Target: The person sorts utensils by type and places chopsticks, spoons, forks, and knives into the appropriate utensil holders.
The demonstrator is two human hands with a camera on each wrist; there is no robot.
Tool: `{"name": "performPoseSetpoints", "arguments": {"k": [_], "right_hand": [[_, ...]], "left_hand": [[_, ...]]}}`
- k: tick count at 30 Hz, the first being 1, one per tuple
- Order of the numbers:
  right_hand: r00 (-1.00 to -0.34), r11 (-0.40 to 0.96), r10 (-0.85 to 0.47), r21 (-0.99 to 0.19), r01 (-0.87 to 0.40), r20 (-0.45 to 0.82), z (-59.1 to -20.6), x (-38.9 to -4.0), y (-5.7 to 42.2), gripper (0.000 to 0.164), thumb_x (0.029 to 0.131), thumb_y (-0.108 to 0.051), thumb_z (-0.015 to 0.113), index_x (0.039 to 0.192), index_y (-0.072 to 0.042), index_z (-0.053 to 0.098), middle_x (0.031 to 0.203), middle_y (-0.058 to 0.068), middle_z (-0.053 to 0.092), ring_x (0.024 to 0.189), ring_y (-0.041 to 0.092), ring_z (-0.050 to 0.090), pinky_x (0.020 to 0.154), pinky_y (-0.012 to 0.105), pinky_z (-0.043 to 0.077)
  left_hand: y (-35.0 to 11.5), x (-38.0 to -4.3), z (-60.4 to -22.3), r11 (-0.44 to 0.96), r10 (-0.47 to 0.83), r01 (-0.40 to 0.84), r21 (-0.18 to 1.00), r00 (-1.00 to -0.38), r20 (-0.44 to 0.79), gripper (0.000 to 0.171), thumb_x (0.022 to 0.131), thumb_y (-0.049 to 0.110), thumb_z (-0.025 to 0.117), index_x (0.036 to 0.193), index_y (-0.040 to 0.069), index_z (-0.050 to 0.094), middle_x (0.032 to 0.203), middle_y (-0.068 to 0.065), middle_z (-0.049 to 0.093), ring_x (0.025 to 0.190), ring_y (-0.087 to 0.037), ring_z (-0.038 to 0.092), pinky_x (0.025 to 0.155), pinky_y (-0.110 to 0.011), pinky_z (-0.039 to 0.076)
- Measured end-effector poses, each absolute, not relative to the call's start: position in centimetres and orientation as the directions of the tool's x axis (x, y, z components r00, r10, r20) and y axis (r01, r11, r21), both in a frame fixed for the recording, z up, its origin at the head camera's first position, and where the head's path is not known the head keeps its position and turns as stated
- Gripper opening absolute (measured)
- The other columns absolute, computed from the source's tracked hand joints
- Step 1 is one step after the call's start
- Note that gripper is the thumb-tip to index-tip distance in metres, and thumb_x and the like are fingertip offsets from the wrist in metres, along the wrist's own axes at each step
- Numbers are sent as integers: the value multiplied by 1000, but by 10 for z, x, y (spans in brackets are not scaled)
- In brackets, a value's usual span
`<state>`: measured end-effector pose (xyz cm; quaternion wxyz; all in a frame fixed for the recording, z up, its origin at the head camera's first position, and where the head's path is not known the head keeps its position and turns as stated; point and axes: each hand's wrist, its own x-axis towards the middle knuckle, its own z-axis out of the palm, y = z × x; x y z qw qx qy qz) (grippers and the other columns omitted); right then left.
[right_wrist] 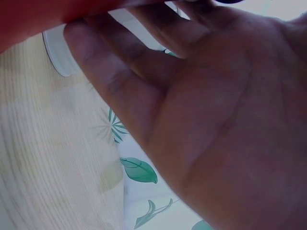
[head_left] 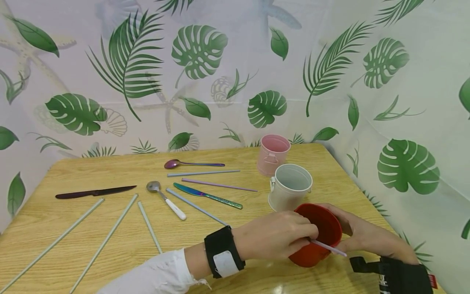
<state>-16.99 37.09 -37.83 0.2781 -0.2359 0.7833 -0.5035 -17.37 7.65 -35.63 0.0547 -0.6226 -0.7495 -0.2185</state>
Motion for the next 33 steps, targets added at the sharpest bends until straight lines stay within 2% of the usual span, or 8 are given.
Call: {"name": "performPoseSetpoints", "arguments": {"k": [16, 24, 33], "right_hand": [[-726, 358, -666, -927, -110, -171, -379, -170, 371, 82, 91, -15, 72, 156, -4, 24, 148, -3, 50, 129, 11, 49, 100, 33, 51], [-737, 377, -657, -915, -141, -157, -378, -168, 370, 80, 92, -11, 72, 156, -5, 26, 145, -6, 52, 128, 7, 50, 99, 32, 53], [-706, 306, -704, -930, -202, -78, -379, -168, 370, 79, 92, -1, 72, 157, -3, 26, 147, -7, 51, 129, 6, 50, 99, 30, 53]], "left_hand": [[74, -173, -357, 145, 907, 953, 265, -235, 349, 14, 101, 15, 68, 114, 11, 70, 108, 4, 71, 103, -8, 60, 102, -8, 36], [72, -173, -356, 145, 904, 949, 280, -242, 352, 12, 101, 13, 67, 112, 10, 70, 106, 4, 70, 102, -7, 60, 100, -7, 36], [64, -173, -352, 143, 882, 940, 309, -262, 391, 11, 100, 9, 67, 111, 9, 70, 106, 2, 69, 103, -7, 58, 97, -6, 39]]}}
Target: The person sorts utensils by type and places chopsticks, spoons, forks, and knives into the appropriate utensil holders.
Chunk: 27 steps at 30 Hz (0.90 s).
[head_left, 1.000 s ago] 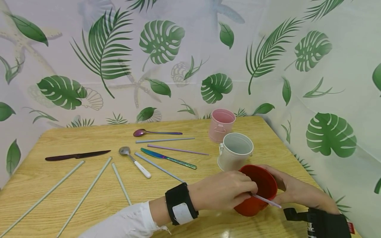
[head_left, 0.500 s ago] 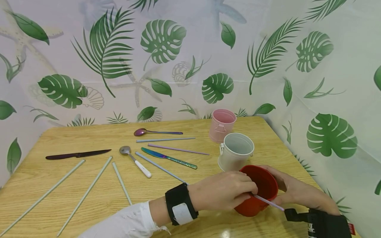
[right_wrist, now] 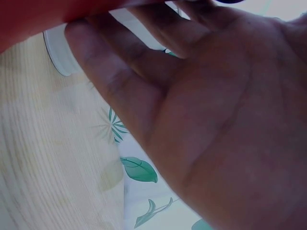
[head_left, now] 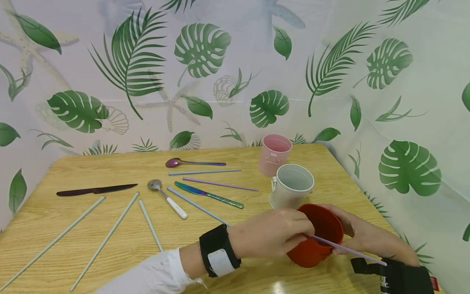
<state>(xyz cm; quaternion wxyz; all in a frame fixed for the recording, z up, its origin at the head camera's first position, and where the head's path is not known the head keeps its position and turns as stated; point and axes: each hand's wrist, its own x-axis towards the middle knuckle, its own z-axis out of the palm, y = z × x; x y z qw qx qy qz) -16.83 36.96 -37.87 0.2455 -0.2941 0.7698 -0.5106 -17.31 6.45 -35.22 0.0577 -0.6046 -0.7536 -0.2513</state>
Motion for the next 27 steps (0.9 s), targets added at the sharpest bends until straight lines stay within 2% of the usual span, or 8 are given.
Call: {"name": "performPoseSetpoints", "arguments": {"k": [6, 11, 19, 27], "right_hand": [[-702, 299, -707, -936, -185, -87, -378, -167, 370, 82, 93, -1, 69, 160, -4, 22, 149, -11, 49, 131, 3, 49, 99, 30, 53], [-717, 318, -691, -930, -184, -94, -377, -168, 369, 78, 92, -3, 72, 157, -2, 28, 147, -4, 53, 130, 6, 51, 99, 29, 52], [-706, 300, -705, -928, -223, -58, -378, -170, 370, 80, 91, 2, 71, 157, 0, 27, 149, -2, 52, 132, 6, 50, 100, 29, 51], [-726, 340, -681, -918, -204, -91, -376, -170, 369, 81, 90, -4, 75, 156, 0, 28, 147, -4, 53, 129, 5, 51, 98, 30, 53]], "left_hand": [[51, -176, -349, 117, 816, 924, 365, -299, 495, 12, 98, 2, 67, 109, 6, 70, 107, -3, 69, 101, -10, 61, 93, -7, 44], [31, -180, -338, 129, 738, 913, 387, -348, 578, 14, 95, -3, 69, 106, 5, 71, 103, -3, 71, 94, -13, 65, 90, -11, 48], [-17, -181, -324, 288, 647, 873, 395, -481, 592, 14, 95, -4, 69, 106, 5, 73, 100, -2, 74, 91, -12, 69, 83, -19, 54], [-83, -177, -317, 410, 517, 805, 428, -592, 618, 16, 94, -4, 71, 105, 7, 73, 102, -2, 74, 90, -13, 69, 76, -26, 56]]}}
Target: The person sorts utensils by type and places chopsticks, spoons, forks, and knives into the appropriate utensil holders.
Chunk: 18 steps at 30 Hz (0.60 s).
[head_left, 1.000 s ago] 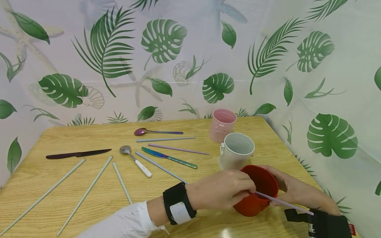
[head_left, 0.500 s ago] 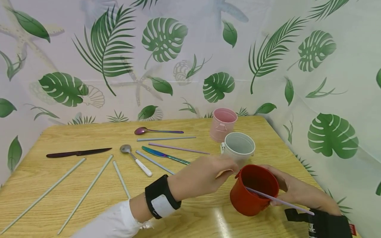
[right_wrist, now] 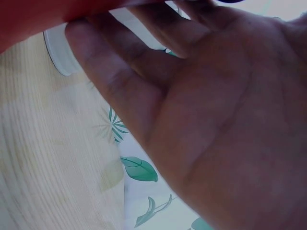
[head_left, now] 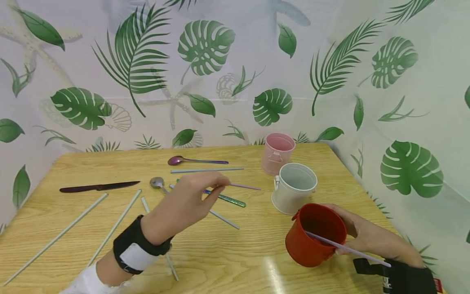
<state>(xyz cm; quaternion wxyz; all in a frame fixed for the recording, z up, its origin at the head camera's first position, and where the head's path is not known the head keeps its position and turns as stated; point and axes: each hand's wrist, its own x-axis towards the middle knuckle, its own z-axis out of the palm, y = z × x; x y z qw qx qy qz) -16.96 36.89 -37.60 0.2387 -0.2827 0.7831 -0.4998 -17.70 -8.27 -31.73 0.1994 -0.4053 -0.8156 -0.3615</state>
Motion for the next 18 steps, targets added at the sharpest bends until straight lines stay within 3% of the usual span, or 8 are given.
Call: {"name": "performPoseSetpoints", "arguments": {"k": [9, 18], "right_hand": [[-690, 265, -723, -938, -224, -40, -379, -173, 371, 82, 90, 4, 71, 157, 0, 26, 150, 0, 51, 132, 8, 50, 99, 30, 52], [-697, 290, -714, -934, -207, -67, -376, -171, 368, 80, 91, 3, 71, 157, -2, 27, 150, 3, 51, 132, 10, 50, 98, 31, 52]], "left_hand": [[-162, -175, -303, 637, 339, 695, 333, -641, 689, 31, 84, -16, 75, 107, 4, 75, 106, -8, 75, 93, -22, 73, 79, -38, 60], [-228, -164, -307, 808, 197, 498, 315, -731, 653, 29, 86, -13, 75, 110, 3, 74, 106, -14, 74, 90, -31, 72, 75, -47, 57]]}}
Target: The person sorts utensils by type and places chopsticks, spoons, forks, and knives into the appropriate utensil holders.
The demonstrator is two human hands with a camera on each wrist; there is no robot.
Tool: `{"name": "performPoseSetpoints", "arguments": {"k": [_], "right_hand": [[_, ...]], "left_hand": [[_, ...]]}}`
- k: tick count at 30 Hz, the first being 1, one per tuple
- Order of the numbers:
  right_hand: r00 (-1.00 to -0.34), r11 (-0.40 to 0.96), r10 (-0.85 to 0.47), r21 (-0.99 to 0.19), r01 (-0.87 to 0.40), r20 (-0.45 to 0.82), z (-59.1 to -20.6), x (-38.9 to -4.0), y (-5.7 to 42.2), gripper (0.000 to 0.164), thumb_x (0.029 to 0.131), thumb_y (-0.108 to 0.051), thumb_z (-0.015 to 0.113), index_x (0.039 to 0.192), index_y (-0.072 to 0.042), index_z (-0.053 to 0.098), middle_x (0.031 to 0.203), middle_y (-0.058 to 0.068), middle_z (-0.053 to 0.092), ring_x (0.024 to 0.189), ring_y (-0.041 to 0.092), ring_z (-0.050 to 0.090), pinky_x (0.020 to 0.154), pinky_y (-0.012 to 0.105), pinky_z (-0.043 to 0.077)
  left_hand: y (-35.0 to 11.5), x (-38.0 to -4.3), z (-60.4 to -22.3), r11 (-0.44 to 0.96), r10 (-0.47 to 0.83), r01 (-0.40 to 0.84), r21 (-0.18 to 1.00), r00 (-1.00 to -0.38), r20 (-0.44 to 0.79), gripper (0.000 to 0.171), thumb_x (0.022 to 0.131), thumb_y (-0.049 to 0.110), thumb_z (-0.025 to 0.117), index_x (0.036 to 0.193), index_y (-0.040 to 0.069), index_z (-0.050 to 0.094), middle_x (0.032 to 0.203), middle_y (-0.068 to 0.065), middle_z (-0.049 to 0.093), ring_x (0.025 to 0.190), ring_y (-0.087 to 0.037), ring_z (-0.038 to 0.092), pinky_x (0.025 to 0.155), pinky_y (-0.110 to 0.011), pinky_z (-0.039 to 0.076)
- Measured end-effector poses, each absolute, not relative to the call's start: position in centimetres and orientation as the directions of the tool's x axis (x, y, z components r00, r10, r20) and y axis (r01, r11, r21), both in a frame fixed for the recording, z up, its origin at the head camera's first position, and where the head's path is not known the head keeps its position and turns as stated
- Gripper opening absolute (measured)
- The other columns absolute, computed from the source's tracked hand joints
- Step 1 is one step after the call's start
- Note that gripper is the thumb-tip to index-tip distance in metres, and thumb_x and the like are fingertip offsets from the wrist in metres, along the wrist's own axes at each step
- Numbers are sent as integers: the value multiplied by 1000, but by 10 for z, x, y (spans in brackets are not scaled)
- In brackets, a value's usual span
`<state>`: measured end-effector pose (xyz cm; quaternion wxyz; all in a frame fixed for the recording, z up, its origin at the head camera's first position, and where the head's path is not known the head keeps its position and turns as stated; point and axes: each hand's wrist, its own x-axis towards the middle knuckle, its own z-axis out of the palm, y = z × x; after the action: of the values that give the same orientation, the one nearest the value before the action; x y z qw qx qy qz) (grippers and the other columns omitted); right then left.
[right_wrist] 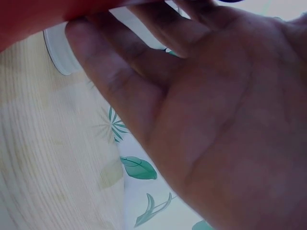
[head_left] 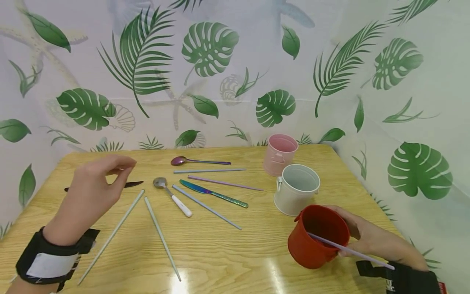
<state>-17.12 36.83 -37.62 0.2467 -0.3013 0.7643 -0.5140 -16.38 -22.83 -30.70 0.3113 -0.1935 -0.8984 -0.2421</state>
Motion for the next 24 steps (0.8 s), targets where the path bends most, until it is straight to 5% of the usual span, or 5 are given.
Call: {"name": "performPoseSetpoints", "arguments": {"k": [11, 21, 24], "right_hand": [[-699, 290, -709, -942, -170, -92, -379, -167, 368, 77, 94, 5, 67, 158, -5, 25, 152, 7, 49, 134, 10, 51, 100, 30, 51], [-702, 276, -711, -935, -221, -44, -384, -169, 370, 82, 89, 3, 73, 156, 1, 27, 148, -6, 53, 130, 6, 51, 99, 28, 52], [-697, 277, -716, -927, -252, -25, -385, -169, 370, 83, 88, 4, 74, 157, -1, 28, 148, -4, 53, 130, 6, 51, 98, 28, 52]], "left_hand": [[-292, -169, -336, 883, -10, 257, 392, -826, 564, 19, 92, -11, 66, 111, -12, 69, 105, -34, 68, 87, -48, 67, 72, -64, 53], [-330, -182, -366, 916, -78, 30, 399, -965, 252, 32, 93, 5, 67, 114, -19, 65, 90, -30, 70, 68, -33, 66, 50, -33, 45], [-340, -185, -377, 917, -63, 21, 397, -979, 196, 31, 92, 6, 69, 111, -19, 67, 88, -28, 70, 65, -29, 65, 51, -35, 47]]}}
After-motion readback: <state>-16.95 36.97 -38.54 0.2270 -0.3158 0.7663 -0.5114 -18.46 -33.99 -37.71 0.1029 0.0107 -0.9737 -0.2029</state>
